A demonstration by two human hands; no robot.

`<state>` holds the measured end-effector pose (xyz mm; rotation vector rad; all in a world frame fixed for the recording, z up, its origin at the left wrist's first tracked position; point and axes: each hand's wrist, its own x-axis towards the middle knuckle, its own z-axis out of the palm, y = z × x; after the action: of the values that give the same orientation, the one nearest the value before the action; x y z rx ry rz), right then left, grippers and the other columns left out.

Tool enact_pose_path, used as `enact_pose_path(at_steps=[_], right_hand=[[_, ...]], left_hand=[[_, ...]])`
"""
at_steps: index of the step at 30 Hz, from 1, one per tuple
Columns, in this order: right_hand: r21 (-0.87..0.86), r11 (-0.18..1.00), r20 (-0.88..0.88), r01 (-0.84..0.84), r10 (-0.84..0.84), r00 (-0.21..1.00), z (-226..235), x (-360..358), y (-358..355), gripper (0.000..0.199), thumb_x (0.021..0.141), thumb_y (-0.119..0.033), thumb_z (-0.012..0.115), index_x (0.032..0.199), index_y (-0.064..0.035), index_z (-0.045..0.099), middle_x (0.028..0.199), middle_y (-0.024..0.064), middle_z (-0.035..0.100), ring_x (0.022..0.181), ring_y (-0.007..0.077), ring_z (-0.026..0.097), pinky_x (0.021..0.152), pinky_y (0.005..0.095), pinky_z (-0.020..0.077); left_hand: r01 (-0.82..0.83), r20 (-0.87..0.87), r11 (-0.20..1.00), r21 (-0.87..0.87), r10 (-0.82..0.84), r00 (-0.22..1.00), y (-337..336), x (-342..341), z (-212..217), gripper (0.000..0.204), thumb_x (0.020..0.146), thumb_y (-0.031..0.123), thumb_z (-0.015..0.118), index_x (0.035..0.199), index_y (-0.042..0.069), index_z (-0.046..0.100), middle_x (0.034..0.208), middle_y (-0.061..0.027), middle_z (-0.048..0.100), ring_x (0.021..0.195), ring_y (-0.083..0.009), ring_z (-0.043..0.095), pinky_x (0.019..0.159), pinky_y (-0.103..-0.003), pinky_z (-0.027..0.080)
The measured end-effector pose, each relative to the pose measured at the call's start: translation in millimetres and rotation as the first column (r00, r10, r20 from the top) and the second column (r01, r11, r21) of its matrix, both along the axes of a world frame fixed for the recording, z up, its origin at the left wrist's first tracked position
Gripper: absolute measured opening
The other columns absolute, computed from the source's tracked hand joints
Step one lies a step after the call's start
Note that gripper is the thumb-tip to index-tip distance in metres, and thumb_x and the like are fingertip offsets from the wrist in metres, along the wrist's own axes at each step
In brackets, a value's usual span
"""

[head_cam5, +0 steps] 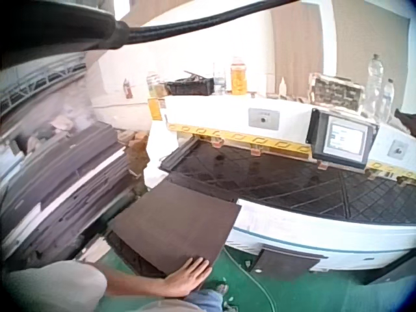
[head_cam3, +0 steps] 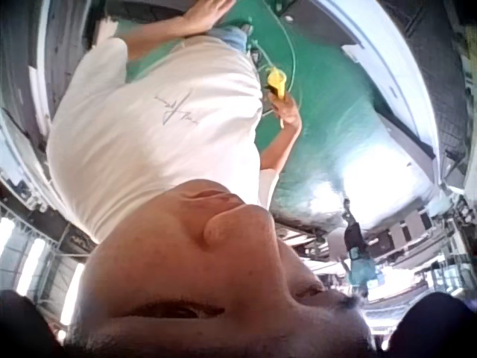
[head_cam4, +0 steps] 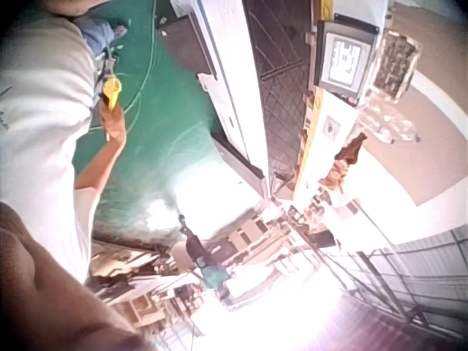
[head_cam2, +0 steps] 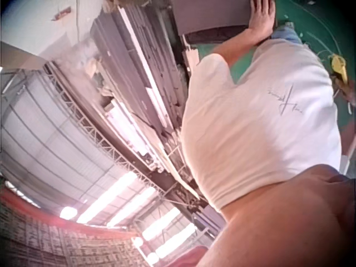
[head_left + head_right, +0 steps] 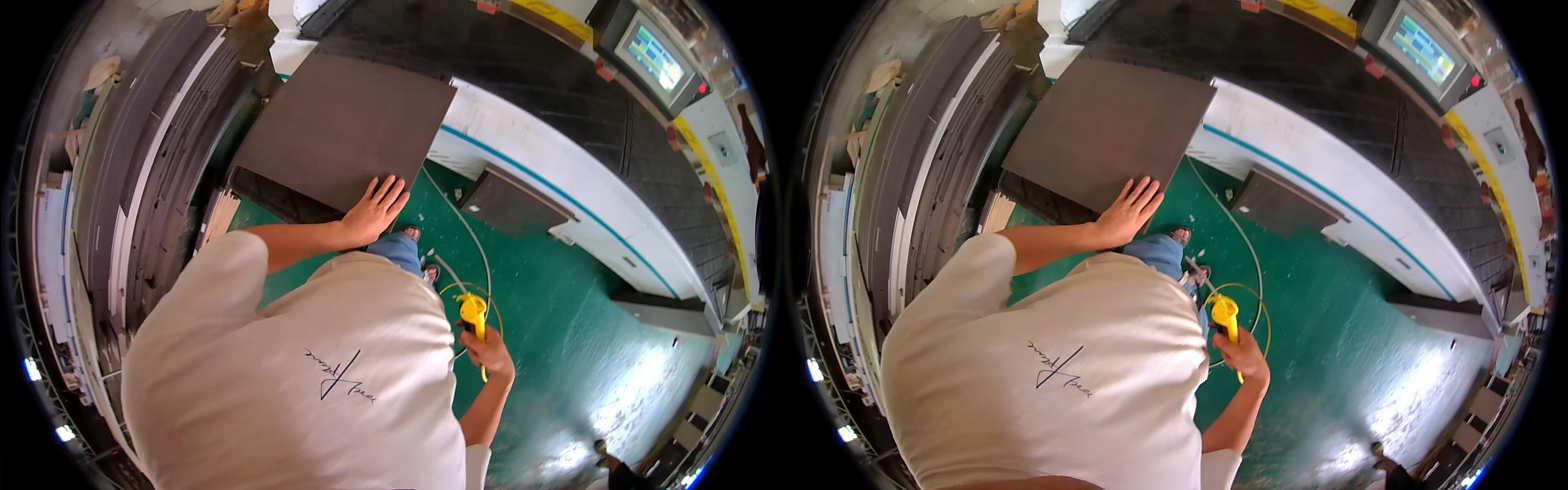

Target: The person uses an air-blow gun to clean dust from dark furniture panels, flipping them over to clean both sides, and then feeds a panel into a large edge-banding machine.

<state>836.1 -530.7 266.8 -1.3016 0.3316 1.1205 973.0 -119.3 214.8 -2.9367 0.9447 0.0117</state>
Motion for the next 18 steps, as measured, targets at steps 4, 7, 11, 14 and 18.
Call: enact_pose_path(at_steps=[4,7,11,14,18], right_hand=[[0.144,0.989,0.1,-0.014,-0.001,0.995,32.2,27.4,-16.1,0.035,0.102,-0.015,0.066,0.131,0.0038,0.059,0.087,-0.001,0.061,0.051,0.0022,0.041,0.044,0.0213,0.0328],[0.265,0.961,0.225,0.073,-0.136,0.965,30.1,51.9,-30.7,0.039,0.103,-0.018,0.066,0.132,0.0063,0.055,0.098,0.0083,0.066,0.049,0.0033,0.042,0.043,0.0206,0.0334],[0.369,0.856,0.302,0.362,-0.478,0.825,30.3,84.0,-25.8,0.055,0.104,-0.022,0.062,0.15,0.0003,0.04,0.128,0.0229,0.064,0.047,0.0069,0.042,0.041,0.023,0.0336],[0.489,0.788,0.268,0.374,-0.543,0.796,29.6,106.0,-12.0,0.068,0.106,-0.026,0.061,0.16,-0.0051,0.025,0.149,0.0253,0.051,0.049,0.0076,0.043,0.045,0.0232,0.0362],[0.608,0.617,0.04,0.499,-0.652,0.757,5.8,124.2,2.0,0.068,0.104,-0.037,0.062,0.159,-0.011,0.031,0.149,0.0231,0.052,0.049,0.0094,0.044,0.042,0.0255,0.0362]], left_hand=[[0.089,-0.191,0.995,0.031,-0.082,0.978,-13.4,26.7,148.0,0.078,0.078,0.01,0.069,0.15,-0.007,0.044,0.156,-0.0305,0.042,0.148,-0.0443,0.039,0.122,-0.048,0.034],[0.123,-0.379,0.992,-0.028,-0.124,0.917,-28.6,86.9,283.7,0.071,0.076,0.009,0.071,0.146,0.01,0.057,0.145,-0.0181,0.06,0.126,-0.0308,0.064,0.101,-0.046,0.056],[0.153,0.01,0.887,-0.436,-0.165,0.986,-23.6,192.5,354.5,0.04,0.085,0.027,0.082,0.116,0.004,0.072,0.103,-0.013,0.077,0.09,-0.0242,0.073,0.08,-0.034,0.055],[-0.25,0.009,0.896,-0.367,0.272,0.962,53.1,291.5,345.9,0.051,0.09,0.044,0.075,0.121,0.004,0.071,0.112,-0.0224,0.074,0.105,-0.0344,0.07,0.093,-0.043,0.053],[-0.415,0.078,0.79,-0.451,0.498,0.864,153.0,422.6,276.6,0.062,0.091,0.062,0.07,0.12,0.007,0.072,0.113,-0.0106,0.074,0.106,-0.0248,0.068,0.091,-0.037,0.053]])
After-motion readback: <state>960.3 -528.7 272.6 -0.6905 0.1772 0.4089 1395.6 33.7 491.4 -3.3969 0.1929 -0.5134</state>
